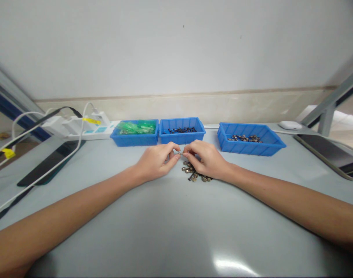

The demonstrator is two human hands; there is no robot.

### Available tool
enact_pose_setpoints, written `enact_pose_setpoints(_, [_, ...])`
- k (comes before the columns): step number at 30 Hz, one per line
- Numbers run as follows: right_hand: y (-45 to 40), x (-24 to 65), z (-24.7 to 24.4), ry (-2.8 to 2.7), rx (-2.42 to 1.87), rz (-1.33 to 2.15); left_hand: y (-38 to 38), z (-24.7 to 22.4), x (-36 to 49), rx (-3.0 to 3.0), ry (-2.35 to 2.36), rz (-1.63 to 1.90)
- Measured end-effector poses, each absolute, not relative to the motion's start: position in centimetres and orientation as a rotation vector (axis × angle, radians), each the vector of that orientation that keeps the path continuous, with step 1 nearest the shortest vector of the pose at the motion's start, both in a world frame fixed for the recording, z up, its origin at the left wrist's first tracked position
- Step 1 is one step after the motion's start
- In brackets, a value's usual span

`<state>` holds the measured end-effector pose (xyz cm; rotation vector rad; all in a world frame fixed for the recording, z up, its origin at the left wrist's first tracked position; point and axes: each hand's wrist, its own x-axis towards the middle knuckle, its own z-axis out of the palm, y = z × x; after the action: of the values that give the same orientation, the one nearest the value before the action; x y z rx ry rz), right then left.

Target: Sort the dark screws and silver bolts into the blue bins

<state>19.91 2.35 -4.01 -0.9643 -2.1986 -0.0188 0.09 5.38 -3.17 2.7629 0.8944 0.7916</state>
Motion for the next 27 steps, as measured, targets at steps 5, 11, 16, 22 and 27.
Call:
enact_pose_setpoints(5, [2.30,19.88,-3.96,-2.200,-0.966,-0.028,5.50,-3.47,-0.01,2.762,0.861,0.837])
enact_pose_setpoints(11, [2.26,19.84,-3.81,-2.205,-0.951,-0.005,5.50,-3.53,0.04,2.758,0.843,0.850])
enact_pose_setpoints(16, [2.28,19.87,-3.79,-2.213,-0.946,-0.014,5.38,-3.38,0.14,2.748,0.877,0.838])
enact_pose_setpoints(22, [2.41,19.96,-4.01,-2.222,-0.946,-0.067,5.39,-3.34,0.07,2.753,0.907,0.824])
enact_pose_setpoints(27, [2.49,19.98,-4.16,-2.212,-0.946,-0.091,5.46,-3.33,0.09,2.758,0.912,0.824])
